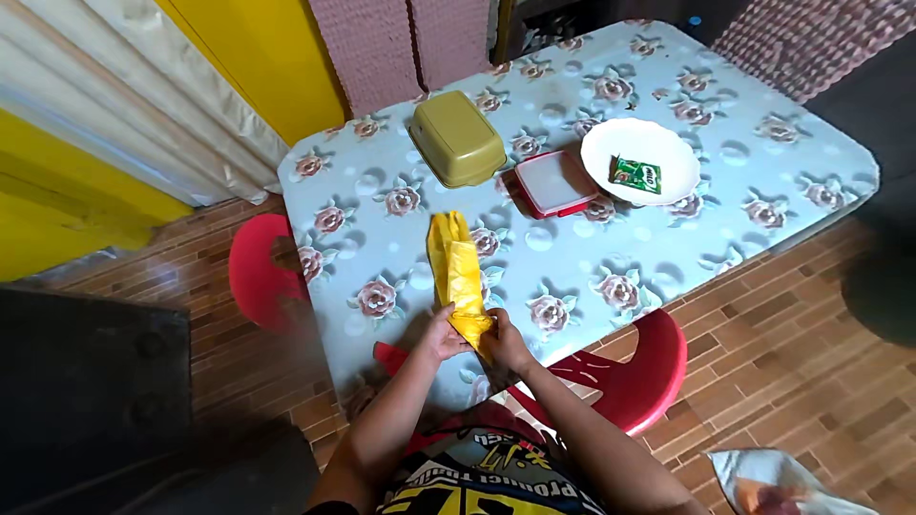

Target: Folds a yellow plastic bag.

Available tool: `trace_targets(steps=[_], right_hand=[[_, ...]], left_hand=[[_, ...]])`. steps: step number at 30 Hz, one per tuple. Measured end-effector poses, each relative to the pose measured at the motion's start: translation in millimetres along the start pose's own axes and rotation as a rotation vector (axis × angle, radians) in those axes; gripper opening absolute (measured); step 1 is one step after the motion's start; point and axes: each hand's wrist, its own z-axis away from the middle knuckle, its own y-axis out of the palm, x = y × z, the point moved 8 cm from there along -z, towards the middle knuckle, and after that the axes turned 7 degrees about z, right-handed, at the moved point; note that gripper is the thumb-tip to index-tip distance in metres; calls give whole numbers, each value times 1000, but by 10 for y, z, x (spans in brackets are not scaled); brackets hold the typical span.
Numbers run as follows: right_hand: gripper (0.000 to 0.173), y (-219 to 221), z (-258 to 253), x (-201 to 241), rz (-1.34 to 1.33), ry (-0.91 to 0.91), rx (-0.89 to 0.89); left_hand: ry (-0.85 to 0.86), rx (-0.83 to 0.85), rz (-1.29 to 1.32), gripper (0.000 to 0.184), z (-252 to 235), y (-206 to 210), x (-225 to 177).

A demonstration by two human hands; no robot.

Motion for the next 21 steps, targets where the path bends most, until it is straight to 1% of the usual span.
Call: trace_targets(steps=[1,2,4,7,10,12,15,18,19,21], right_hand=[[61,-2,-2,6,2,-12,-13],[64,-4,1,21,10,-37,-26],[67,-11,34,84,67,-132,-63],[57,-25,117,194,241,-366,-145],[61,25,95,145,387,-503,-80],[62,5,103,138,374,-588,-118],[54,-63,151,233,362,-701,-196],[40,-96,180,327,395,-800,-232],[36,-104,174,330,395,-817,-243],[26,-131,135,317,369,-795,-244]], left_hand=[[15,27,-55,56,5,16,-2],[35,18,-91,51,4,17,-4],[68,-63,-93,45,-6,-9,-17],[72,-117,-14,42,-11,-52,-57],[62,-105,93,38,-7,-90,-78],[42,-95,134,38,-2,-99,-66],[26,-100,176,37,31,-88,-41],[35,-108,211,37,21,-116,-39],[41,-117,218,37,17,-131,-42],[56,-138,224,37,24,-152,-51]])
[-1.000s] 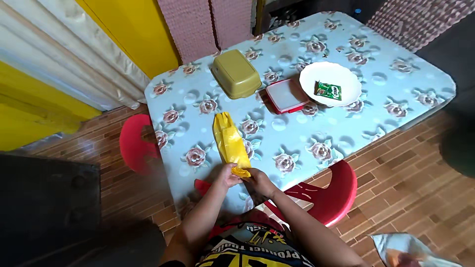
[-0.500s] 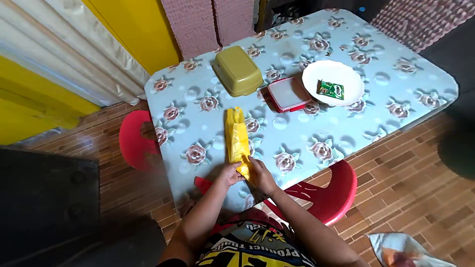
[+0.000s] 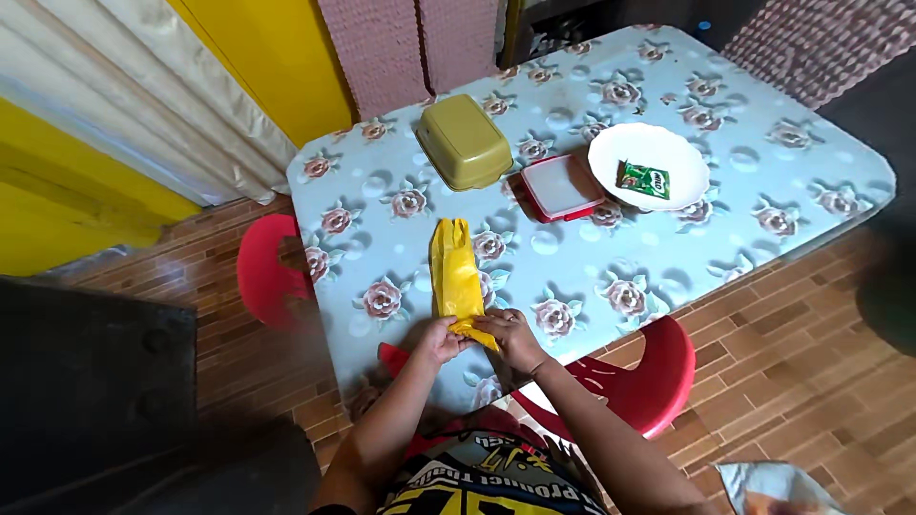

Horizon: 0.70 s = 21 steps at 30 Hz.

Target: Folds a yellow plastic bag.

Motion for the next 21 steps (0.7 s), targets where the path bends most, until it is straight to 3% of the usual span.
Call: trace_targets(steps=[8,15,18,21], right_hand=[[33,126,-117,-359,-360,623,97],[19,258,-135,-505,-748,1028,6],[20,273,-117,-556,-814,1120,-44],[27,179,-157,-561,-567,1023,-30]], left_hand=[[45,27,9,41,13,-25,52],[25,55,36,41,55,-28,73],[29,57,20,40,80,-23,60],[58,53,-47,41,82,-2,20]])
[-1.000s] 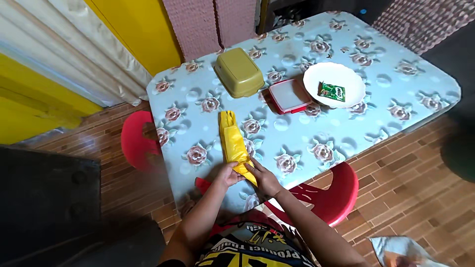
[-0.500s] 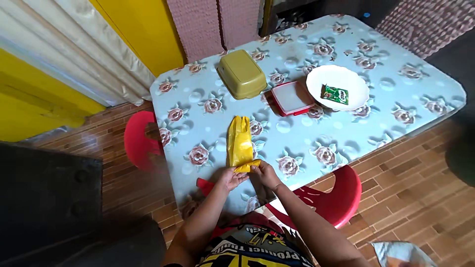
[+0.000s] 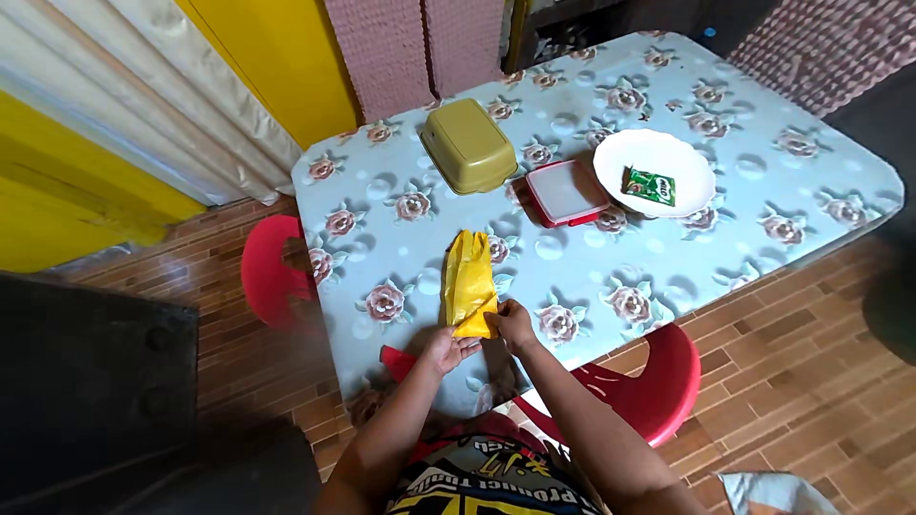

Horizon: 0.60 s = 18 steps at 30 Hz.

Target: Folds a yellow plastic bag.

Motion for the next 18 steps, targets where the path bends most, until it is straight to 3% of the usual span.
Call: trace_targets(steps=[3,6,9,12,15,18], right_hand=[[31,-25,86,157,256,-122,-31],[36,-33,172,246,294,-250,-59],[38,-61,262,355,300,-537,-40],[46,-32,317,412,463,-784,126],[34,1,290,463,574,-812,260],[27,38,179,535,611,-814,295]], left_hand=[[61,53,-116,45,-15,17,-53],[112,27,-229,43,-16,23,-96],[89,-10,-175,39,-21,-10,-123],[41,-30,-45,32,-27,-79,-113],[-28,-17,8,25,-32,-106,-47],[-67,65,-105,31,-47,-76,18]])
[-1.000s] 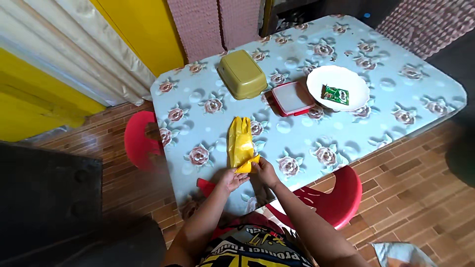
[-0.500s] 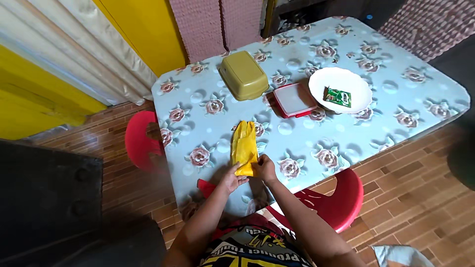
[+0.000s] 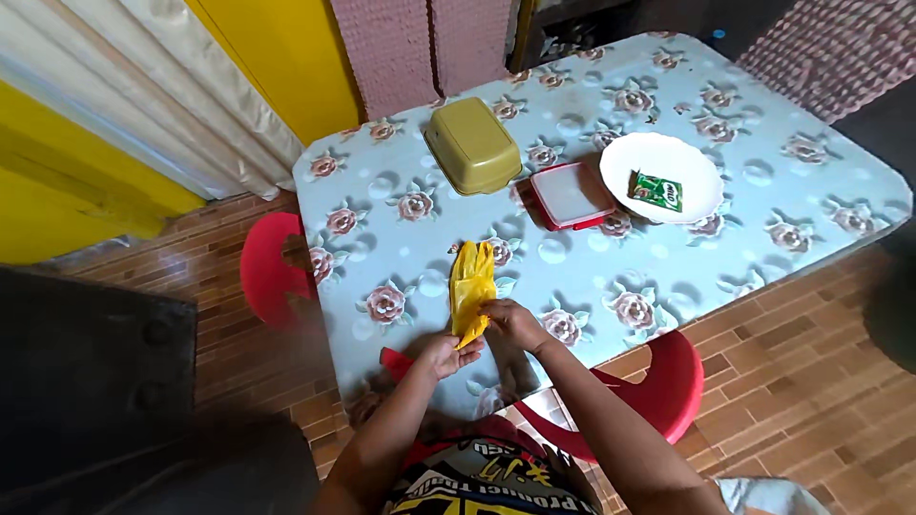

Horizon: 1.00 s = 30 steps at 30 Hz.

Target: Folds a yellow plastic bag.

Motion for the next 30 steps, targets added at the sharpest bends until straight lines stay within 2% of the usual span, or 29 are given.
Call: trace_targets(steps=[4,5,7,10,11,14,15,18,20,22,25,28,30], right_hand=[[33,65,-184,-25,63,170,148],[35,76,-213,-18,73,207,144],[34,94,-240,11,88,218,5],[25,161,-192,118,151,79,-236],[28,206,-159,162,169,24,-230],[52,361,-52,206,263,-48,-63],[55,381,-11,202,291,-68,-87],[42,314,88,208,292,-140,-368],[38,272,135,231,260,-166,-478],[35,257,181,283,242,-196,-517],[32,275,249,375,269,-258,-524],[30,262,289,447,302,-307,-533],[25,190,300,463,273,-288,-569]], left_hand=[[52,109,-204,48,22,81,32],[51,129,-239,55,29,97,43],[63,124,-285,56,50,115,53],[99,21,-244,48,31,77,41],[107,-2,-215,47,29,62,23],[135,1,-214,47,64,67,-58],[148,17,-249,48,85,84,-77],[192,78,-328,55,136,176,-115],[195,83,-225,61,116,200,-131],[170,59,-39,63,84,178,-162],[154,40,114,52,35,144,-236],[184,-56,88,33,113,149,-339],[220,-42,58,33,163,189,-402]])
